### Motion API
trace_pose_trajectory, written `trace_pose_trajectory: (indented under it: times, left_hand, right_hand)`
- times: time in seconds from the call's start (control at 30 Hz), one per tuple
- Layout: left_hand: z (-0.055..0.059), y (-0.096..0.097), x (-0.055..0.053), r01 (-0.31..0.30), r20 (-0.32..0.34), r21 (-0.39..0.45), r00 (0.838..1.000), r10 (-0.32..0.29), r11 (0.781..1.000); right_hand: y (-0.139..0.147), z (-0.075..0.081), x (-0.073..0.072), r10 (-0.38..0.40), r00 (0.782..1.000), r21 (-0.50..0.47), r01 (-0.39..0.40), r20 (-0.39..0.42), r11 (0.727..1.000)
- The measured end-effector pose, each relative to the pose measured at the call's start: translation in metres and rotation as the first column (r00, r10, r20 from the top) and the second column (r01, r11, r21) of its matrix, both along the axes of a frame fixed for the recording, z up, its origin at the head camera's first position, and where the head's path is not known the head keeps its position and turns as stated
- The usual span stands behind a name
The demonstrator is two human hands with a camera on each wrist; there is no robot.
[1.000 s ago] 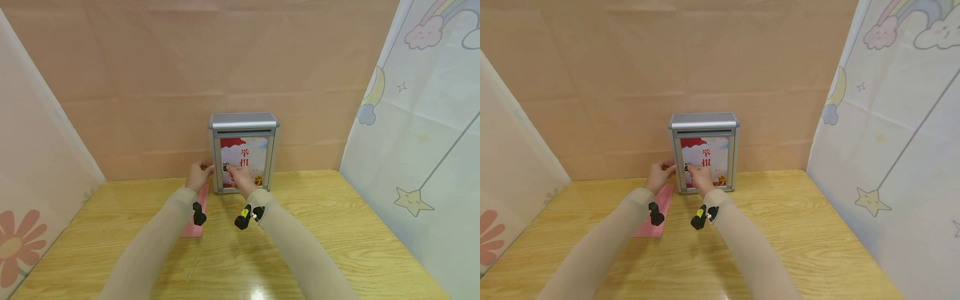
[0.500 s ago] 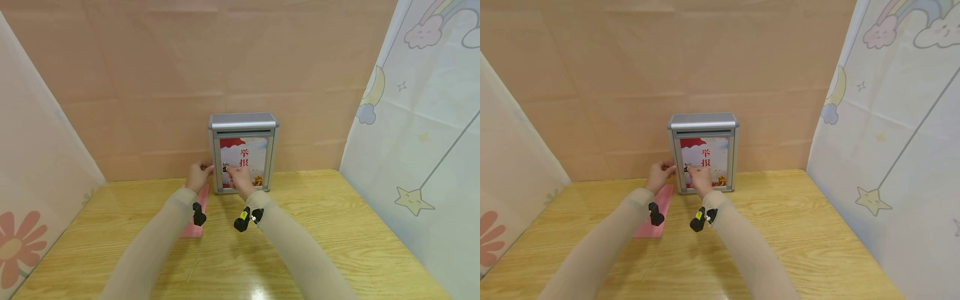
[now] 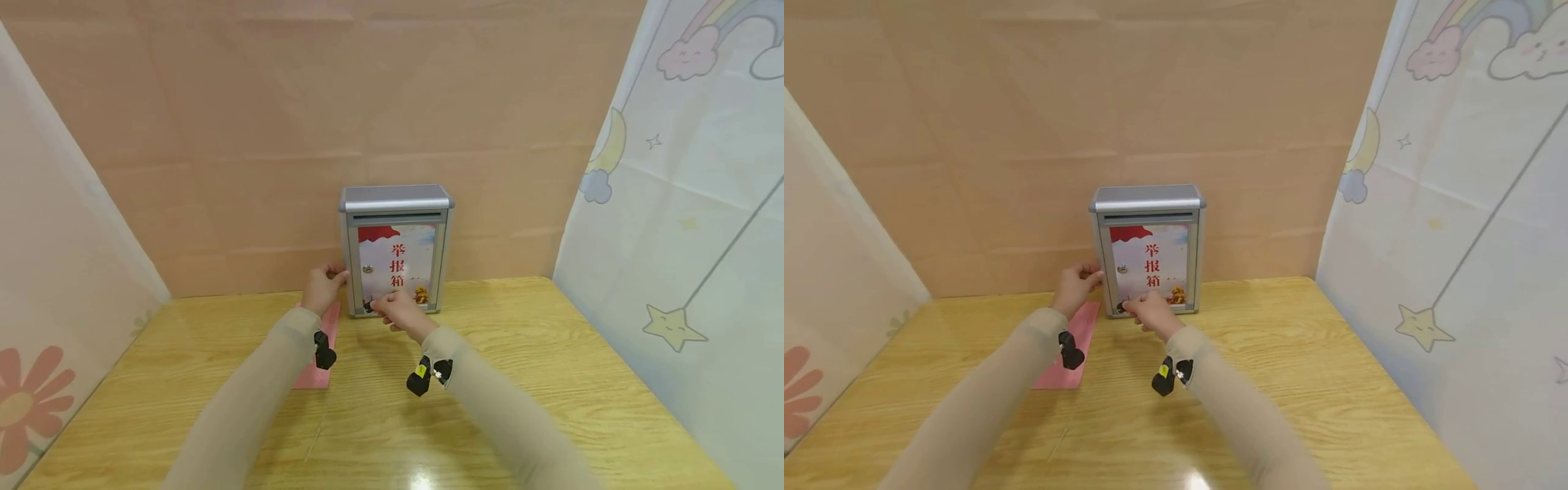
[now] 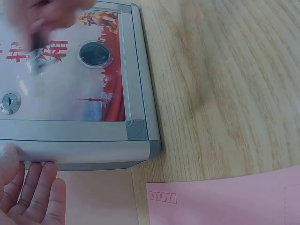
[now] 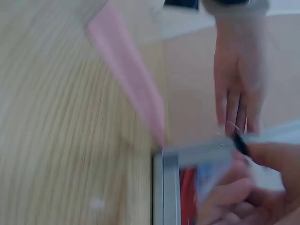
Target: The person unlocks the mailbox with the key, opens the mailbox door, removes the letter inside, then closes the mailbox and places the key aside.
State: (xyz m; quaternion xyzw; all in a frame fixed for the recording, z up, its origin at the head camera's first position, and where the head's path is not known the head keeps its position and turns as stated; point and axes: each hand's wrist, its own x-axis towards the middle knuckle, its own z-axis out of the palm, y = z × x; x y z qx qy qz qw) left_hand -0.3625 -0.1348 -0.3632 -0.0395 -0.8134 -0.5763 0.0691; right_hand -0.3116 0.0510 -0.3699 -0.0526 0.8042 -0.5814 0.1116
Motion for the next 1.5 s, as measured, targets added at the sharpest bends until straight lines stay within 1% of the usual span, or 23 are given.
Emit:
trace_pose_trajectory:
  times: [0.03, 0.1, 0.2, 0.27, 0.33, 0.4, 0.43, 0.53, 0.63, 0.77, 0.93, 1.1, 1.17, 1.23, 1.3, 1.4, 1.5]
  left_hand:
    - [0.0, 0.0, 0.0, 0.001, 0.0, 0.006, 1.0, -0.001, 1.0]
    - [0.0, 0.0, 0.0, -0.003, 0.003, 0.014, 1.0, 0.003, 1.0]
    - [0.0, 0.0, -0.001, -0.012, 0.003, 0.01, 1.0, 0.012, 1.0]
    - [0.0, 0.0, -0.003, -0.018, 0.0, -0.014, 1.0, 0.018, 1.0]
    - [0.0, 0.0, -0.004, -0.022, -0.005, -0.039, 1.0, 0.021, 0.999]
    - [-0.001, 0.0, -0.004, -0.023, -0.007, -0.05, 1.0, 0.022, 0.999]
    - [-0.001, 0.0, -0.004, -0.023, -0.006, -0.053, 1.0, 0.022, 0.998]
    - [-0.001, 0.0, -0.003, -0.025, -0.005, -0.054, 1.0, 0.024, 0.998]
    - [-0.001, 0.001, -0.002, -0.025, 0.0, -0.049, 1.0, 0.025, 0.999]
    - [0.0, 0.002, -0.002, -0.021, 0.0, -0.048, 1.0, 0.021, 0.999]
    - [0.0, 0.003, -0.002, -0.022, -0.005, -0.041, 1.0, 0.022, 0.999]
    - [-0.001, 0.003, -0.002, -0.022, -0.006, -0.043, 1.0, 0.022, 0.999]
    - [-0.001, 0.002, -0.001, -0.019, -0.004, -0.049, 1.0, 0.018, 0.999]
    - [0.001, 0.003, -0.001, -0.021, -0.005, -0.054, 1.0, 0.021, 0.998]
    - [0.003, 0.003, -0.001, -0.026, -0.006, -0.063, 1.0, 0.026, 0.998]
    - [0.005, 0.003, 0.001, -0.037, 0.001, -0.077, 0.999, 0.037, 0.996]
    - [0.004, 0.003, 0.002, -0.034, 0.014, -0.083, 0.999, 0.035, 0.996]
  right_hand:
    - [0.006, -0.002, -0.001, 0.033, 0.999, 0.069, -0.033, 0.005, 0.997]
    - [0.018, -0.006, -0.005, 0.089, 0.995, 0.192, -0.094, 0.032, 0.977]
    - [0.035, -0.012, -0.01, 0.145, 0.986, 0.34, -0.163, 0.078, 0.926]
    - [0.045, -0.016, -0.014, 0.149, 0.983, 0.419, -0.18, 0.105, 0.89]
    - [0.054, -0.02, -0.017, 0.136, 0.982, 0.473, -0.183, 0.132, 0.862]
    - [0.06, -0.023, -0.02, 0.121, 0.982, 0.51, -0.18, 0.148, 0.841]
    - [0.063, -0.025, -0.021, 0.109, 0.981, 0.516, -0.178, 0.161, 0.838]
    - [0.07, -0.029, -0.022, 0.074, 0.976, 0.508, -0.171, 0.205, 0.845]
    - [0.075, -0.031, -0.022, 0.047, 0.971, 0.511, -0.165, 0.236, 0.843]
    - [0.08, -0.033, -0.022, 0.031, 0.967, 0.509, -0.161, 0.255, 0.845]
    - [0.083, -0.033, -0.022, 0.012, 0.961, 0.496, -0.153, 0.276, 0.855]
    - [0.084, -0.033, -0.023, 0.006, 0.961, 0.516, -0.154, 0.277, 0.843]
    - [0.084, -0.033, -0.023, 0.007, 0.962, 0.529, -0.157, 0.275, 0.834]
    - [0.084, -0.033, -0.023, 0.003, 0.962, 0.536, -0.154, 0.272, 0.83]
    - [0.084, -0.034, -0.024, -0.006, 0.962, 0.532, -0.145, 0.272, 0.834]
    - [0.085, -0.037, -0.024, -0.014, 0.962, 0.513, -0.133, 0.273, 0.848]
    - [0.087, -0.039, -0.024, -0.003, 0.963, 0.487, -0.134, 0.269, 0.863]
